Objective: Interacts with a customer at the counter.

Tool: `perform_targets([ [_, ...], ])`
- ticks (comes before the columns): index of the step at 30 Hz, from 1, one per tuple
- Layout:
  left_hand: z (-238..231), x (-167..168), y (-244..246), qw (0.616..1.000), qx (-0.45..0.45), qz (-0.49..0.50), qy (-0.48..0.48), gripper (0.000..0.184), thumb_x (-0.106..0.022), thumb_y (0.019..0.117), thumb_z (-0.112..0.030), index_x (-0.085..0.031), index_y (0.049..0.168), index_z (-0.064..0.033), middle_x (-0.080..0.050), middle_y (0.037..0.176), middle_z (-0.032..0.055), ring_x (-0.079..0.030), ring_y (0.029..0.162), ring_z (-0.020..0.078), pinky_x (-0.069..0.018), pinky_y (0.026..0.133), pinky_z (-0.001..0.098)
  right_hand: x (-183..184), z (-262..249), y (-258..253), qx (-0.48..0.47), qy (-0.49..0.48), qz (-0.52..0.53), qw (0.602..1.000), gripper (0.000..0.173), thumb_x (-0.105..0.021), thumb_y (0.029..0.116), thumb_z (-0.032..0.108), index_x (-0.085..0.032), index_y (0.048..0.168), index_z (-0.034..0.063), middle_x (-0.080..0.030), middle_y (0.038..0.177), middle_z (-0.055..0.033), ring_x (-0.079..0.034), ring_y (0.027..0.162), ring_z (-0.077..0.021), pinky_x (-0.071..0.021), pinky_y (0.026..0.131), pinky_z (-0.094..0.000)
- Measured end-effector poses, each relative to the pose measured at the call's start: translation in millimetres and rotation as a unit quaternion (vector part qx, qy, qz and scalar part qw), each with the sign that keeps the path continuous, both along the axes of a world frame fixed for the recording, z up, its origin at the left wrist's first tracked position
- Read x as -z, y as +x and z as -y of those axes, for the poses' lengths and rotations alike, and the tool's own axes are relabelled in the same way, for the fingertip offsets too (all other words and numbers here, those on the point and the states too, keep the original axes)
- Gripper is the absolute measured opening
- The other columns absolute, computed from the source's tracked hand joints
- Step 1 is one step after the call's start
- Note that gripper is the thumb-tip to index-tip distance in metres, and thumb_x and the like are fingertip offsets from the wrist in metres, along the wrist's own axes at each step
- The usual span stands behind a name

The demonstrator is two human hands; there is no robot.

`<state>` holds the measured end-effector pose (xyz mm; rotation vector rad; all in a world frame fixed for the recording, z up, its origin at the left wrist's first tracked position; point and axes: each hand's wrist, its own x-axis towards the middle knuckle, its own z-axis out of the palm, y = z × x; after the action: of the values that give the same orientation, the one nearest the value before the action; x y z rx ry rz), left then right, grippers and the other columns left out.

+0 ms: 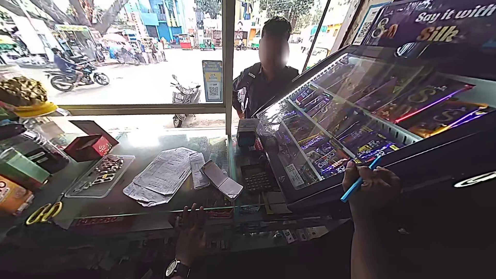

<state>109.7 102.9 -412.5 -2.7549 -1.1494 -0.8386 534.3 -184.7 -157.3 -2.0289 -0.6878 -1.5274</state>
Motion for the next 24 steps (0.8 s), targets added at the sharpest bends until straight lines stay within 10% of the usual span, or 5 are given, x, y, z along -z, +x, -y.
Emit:
perform_targets([
  [24, -3.6, -1.3, -7.4, 1.0, -0.019, -0.021, 0.002, 0.103, -0.079, 0.0646, -0.046, -0.039, 0.158, -0.0284, -0.032, 0.166, 0.0022, -0.019, 0.156, 0.0347, -0.0147, 0.119, 0.0669, -7.9, -5.7, -19.1, -0.006, -0.012, -0.023, 1.0, 0.049, -0.053, 0.1039, 0.038, -0.07, 0.076, 0.0007, -0.071, 0.076, -0.0195, -0.07, 0.096, -0.0407, -0.0489, 0.094, -0.0504],
])
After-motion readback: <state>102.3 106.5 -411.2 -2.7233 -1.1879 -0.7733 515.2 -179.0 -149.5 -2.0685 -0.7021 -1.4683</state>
